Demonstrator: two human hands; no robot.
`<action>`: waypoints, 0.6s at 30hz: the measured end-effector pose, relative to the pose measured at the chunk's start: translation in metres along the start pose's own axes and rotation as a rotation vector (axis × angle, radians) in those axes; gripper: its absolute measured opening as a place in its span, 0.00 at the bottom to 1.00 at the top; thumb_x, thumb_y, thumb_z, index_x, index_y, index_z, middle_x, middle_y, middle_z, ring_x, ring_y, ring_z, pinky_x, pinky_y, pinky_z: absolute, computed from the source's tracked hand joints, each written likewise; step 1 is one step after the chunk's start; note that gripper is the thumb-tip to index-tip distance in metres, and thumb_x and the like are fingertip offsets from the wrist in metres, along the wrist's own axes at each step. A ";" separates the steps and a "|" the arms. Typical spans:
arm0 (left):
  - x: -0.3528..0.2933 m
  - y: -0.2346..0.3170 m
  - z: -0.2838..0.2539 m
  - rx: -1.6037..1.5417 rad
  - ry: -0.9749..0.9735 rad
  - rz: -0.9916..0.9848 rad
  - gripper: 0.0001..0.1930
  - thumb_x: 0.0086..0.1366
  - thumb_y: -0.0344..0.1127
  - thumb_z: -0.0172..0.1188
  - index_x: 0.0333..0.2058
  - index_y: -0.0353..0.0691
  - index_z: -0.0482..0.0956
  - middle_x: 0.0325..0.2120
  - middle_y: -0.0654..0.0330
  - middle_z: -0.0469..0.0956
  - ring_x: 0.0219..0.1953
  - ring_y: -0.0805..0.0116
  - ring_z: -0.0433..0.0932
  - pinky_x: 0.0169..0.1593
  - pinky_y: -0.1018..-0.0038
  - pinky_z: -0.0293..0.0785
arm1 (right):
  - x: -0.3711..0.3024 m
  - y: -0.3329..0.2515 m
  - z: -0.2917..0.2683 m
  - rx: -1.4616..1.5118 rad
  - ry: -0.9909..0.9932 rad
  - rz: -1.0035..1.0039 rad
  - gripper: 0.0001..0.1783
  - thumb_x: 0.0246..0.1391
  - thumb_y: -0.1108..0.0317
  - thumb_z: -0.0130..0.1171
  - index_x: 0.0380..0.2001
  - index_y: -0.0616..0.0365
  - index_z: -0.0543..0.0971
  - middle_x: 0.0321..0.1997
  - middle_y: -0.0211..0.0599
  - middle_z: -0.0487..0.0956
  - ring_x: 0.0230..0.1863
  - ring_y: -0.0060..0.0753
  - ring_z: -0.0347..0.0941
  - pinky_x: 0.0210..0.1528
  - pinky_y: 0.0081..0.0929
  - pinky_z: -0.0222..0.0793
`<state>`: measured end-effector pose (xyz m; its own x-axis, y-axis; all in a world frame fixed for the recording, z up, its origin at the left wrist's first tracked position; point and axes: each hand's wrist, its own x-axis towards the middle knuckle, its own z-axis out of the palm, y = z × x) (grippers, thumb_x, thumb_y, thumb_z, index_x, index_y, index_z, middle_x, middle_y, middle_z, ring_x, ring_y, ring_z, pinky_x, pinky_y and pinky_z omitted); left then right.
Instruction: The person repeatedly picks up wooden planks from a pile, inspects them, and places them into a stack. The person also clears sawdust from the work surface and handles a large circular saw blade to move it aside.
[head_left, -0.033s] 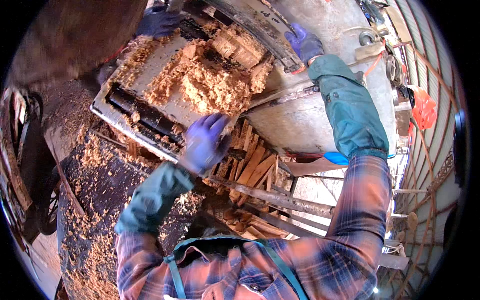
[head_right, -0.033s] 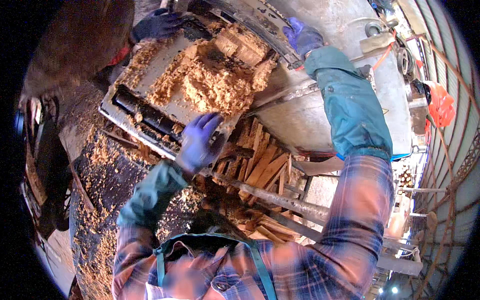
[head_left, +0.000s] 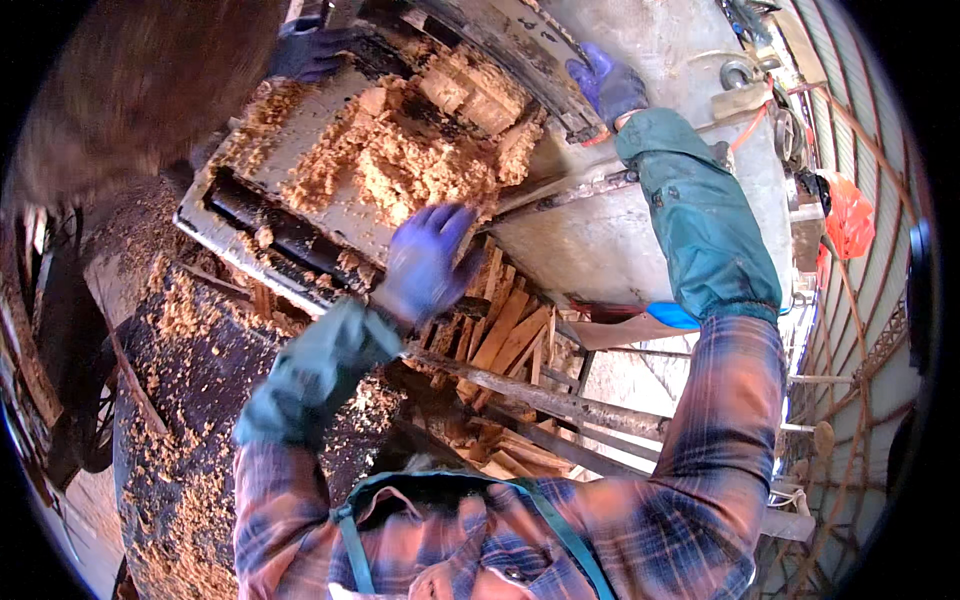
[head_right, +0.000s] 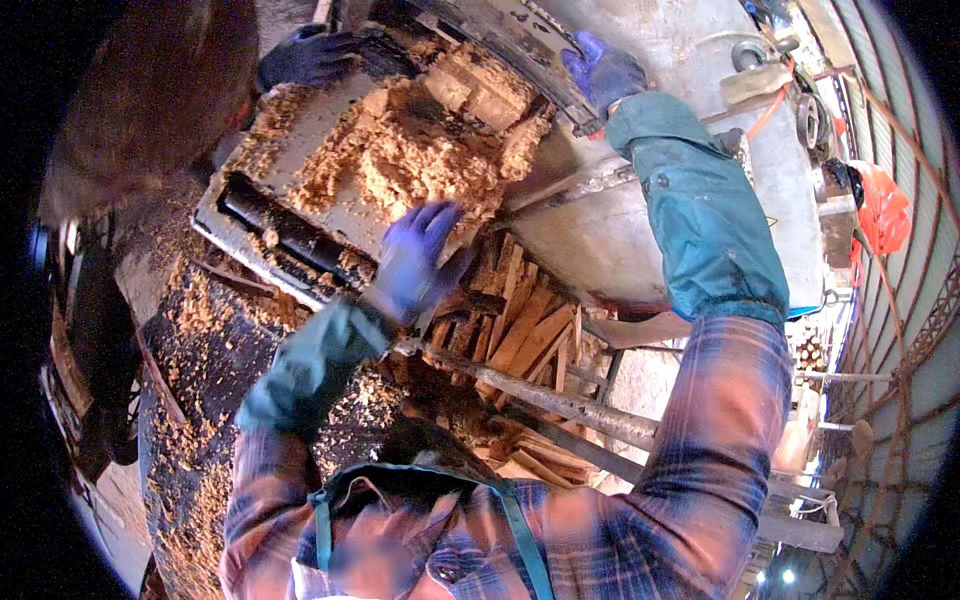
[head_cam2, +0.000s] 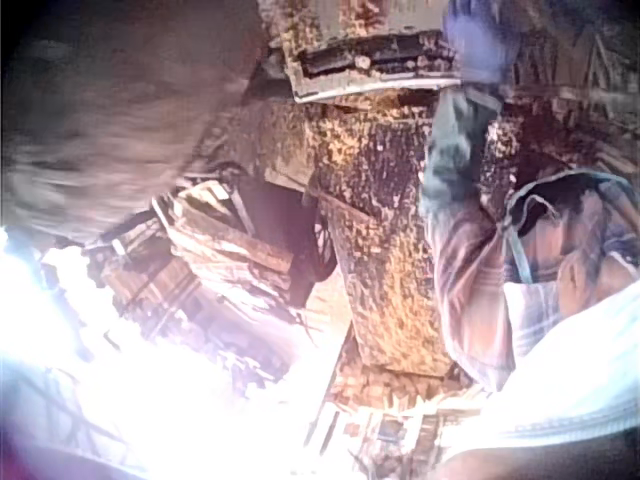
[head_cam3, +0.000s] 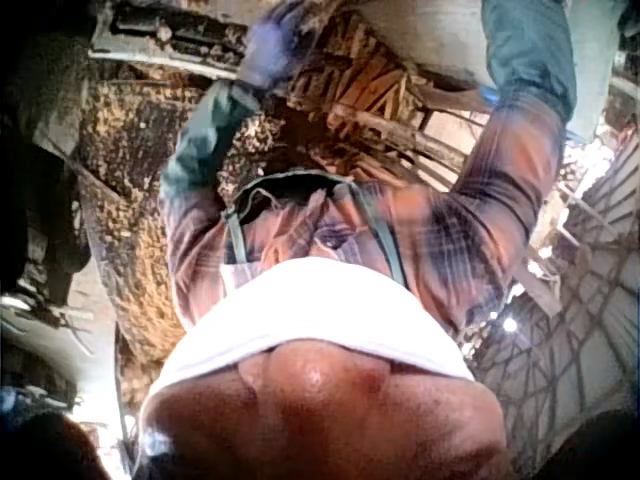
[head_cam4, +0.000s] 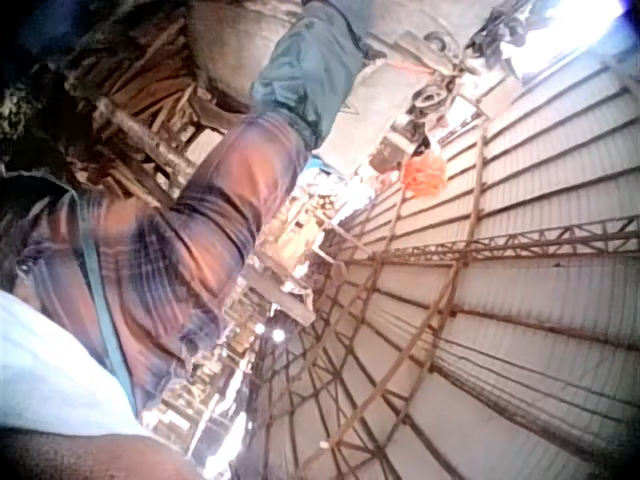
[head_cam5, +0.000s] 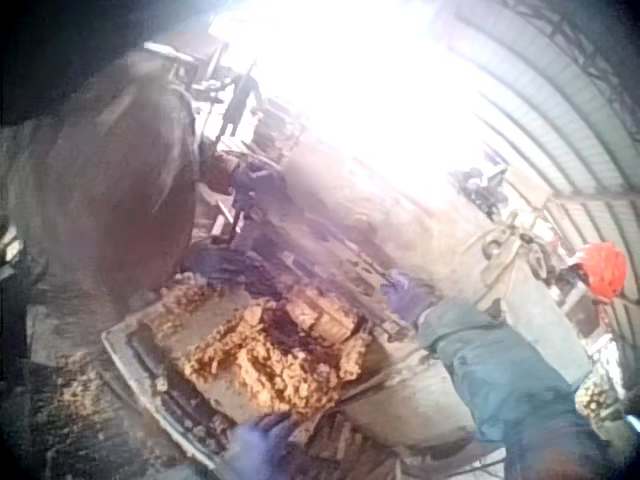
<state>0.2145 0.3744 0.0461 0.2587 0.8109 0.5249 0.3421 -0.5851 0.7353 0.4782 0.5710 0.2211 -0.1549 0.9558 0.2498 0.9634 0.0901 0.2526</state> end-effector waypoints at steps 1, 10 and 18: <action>0.034 -0.001 0.028 0.025 -0.020 -0.003 0.32 0.53 0.46 0.65 0.53 0.34 0.70 0.49 0.45 0.74 0.50 0.44 0.73 0.53 0.56 0.71 | -0.004 0.008 0.002 0.017 -0.004 -0.002 0.32 0.56 0.44 0.54 0.56 0.54 0.72 0.53 0.51 0.76 0.54 0.54 0.71 0.56 0.41 0.66; 0.192 -0.176 0.193 0.360 -0.216 -0.377 0.12 0.57 0.39 0.58 0.36 0.40 0.83 0.36 0.49 0.82 0.38 0.50 0.82 0.40 0.54 0.77 | 0.043 -0.061 -0.039 0.301 0.057 -0.236 0.30 0.53 0.48 0.58 0.50 0.60 0.76 0.46 0.54 0.79 0.48 0.54 0.75 0.51 0.40 0.69; 0.141 -0.145 0.205 0.264 -0.280 -0.173 0.13 0.52 0.40 0.62 0.33 0.38 0.80 0.27 0.48 0.80 0.32 0.47 0.80 0.33 0.55 0.75 | 0.016 -0.010 0.001 0.383 0.033 -0.092 0.30 0.52 0.48 0.60 0.50 0.62 0.76 0.47 0.53 0.79 0.50 0.51 0.75 0.52 0.37 0.69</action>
<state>0.3867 0.5717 -0.0741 0.4006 0.8843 0.2398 0.6125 -0.4531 0.6478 0.4667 0.5854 0.2220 -0.2457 0.9298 0.2741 0.9560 0.2791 -0.0899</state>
